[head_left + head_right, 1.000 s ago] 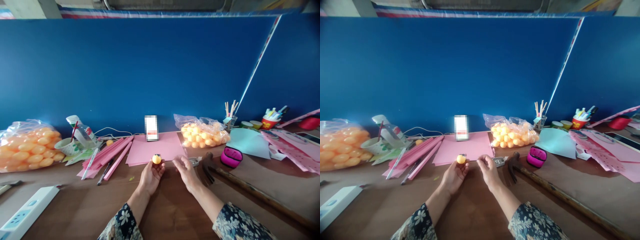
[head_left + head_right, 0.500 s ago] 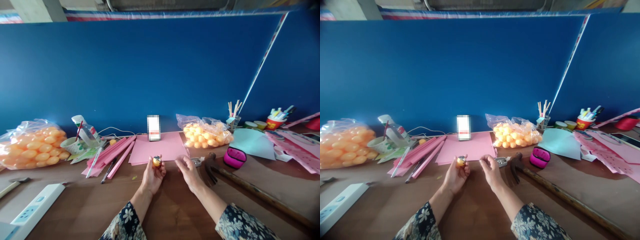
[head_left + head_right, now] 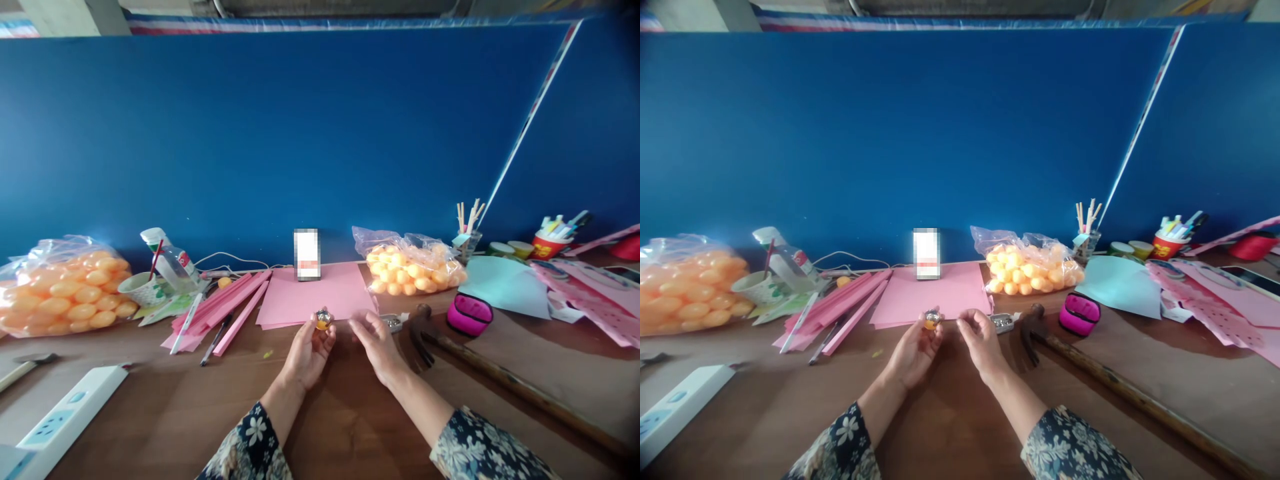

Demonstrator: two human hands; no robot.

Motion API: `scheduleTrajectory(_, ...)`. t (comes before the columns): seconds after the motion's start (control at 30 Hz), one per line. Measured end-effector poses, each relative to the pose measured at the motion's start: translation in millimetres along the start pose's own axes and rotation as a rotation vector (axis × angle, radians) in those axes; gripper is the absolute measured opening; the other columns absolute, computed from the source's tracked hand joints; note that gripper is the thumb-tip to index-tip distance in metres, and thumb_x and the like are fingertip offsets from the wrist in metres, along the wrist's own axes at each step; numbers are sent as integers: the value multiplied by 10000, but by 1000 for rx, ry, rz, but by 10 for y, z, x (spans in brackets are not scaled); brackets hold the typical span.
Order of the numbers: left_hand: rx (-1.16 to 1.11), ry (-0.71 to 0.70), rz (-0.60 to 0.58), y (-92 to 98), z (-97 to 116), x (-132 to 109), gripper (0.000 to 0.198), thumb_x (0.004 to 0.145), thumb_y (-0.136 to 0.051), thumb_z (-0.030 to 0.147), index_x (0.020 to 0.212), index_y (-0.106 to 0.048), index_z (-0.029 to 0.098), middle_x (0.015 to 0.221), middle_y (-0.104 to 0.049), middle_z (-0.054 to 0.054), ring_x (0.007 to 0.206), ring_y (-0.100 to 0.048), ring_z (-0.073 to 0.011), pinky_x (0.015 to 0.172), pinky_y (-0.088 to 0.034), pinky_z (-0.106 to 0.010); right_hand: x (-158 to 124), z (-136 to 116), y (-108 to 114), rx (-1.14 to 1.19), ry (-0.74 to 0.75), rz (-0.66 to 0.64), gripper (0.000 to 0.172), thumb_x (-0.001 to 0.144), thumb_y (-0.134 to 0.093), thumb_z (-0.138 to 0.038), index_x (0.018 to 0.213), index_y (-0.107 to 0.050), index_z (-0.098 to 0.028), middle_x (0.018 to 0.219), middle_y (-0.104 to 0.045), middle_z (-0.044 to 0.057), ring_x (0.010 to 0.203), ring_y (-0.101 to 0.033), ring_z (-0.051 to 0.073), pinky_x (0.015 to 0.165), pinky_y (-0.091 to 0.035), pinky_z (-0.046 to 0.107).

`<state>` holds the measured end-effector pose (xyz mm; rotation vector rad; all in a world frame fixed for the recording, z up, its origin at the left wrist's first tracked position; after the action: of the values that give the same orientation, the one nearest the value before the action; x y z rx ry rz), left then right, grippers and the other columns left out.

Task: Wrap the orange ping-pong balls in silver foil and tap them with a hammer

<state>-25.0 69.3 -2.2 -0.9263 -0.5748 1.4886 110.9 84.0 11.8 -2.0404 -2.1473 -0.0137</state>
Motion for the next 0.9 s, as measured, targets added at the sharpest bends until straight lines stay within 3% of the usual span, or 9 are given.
scheduleTrajectory(0.1, 61, 21, -22, -10, -18, -16, 266, 817, -528, 282, 1031, -578, 132, 931, -663, -90, 535, -569, -56, 502, -506, -159, 7, -1, -2, -12, 14, -12, 213, 726, -612, -389, 781, -563, -190, 637, -519, -11, 581, -477, 123, 536, -426, 229)
scheduleTrajectory(0.27, 85, -10, -19, -15, -22, -15, 310, 810, -520, 366, 957, -596, 104, 957, -661, -128, 618, -595, -76, 591, -519, -178, -7, -31, -12, -35, 7, -9, 220, 727, -604, -399, 784, -559, -192, 657, -526, -6, 565, -464, 120, 515, -422, 228)
scheduleTrajectory(0.5, 80, -70, 10, 13, -11, 6, 204, 779, -585, 283, 861, -613, 98, 860, -665, -79, 722, -621, -110, 699, -523, -219, -14, -34, -18, -25, 5, -12, 222, 729, -609, -393, 806, -556, -191, 664, -519, -12, 581, -470, 116, 526, -425, 222)
scheduleTrajectory(0.67, 116, -63, -38, -32, -26, -16, 196, 769, -595, 295, 875, -608, 131, 884, -665, -70, 763, -628, -131, 765, -505, -290, -11, -39, -13, -22, -9, 0, 244, 710, -620, -421, 782, -567, -194, 654, -555, -2, 573, -493, 129, 527, -433, 243)
scheduleTrajectory(0.9, 164, -112, -39, -42, -34, -21, 165, 740, -632, 229, 876, -621, 134, 948, -664, -78, 863, -621, -149, 783, -482, -250, -29, -106, -37, -41, 23, -36, 227, 700, -635, -411, 725, -589, -190, 625, -535, -11, 560, -457, 118, 530, -394, 231)
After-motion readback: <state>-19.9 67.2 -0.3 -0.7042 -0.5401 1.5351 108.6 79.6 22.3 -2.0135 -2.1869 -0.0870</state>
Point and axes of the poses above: each hand's wrist, its own x-axis towards the middle knuckle, its own y-axis out of the back of the hand, z = x × y, the point moved 6 cm from there along x, towards the middle knuckle
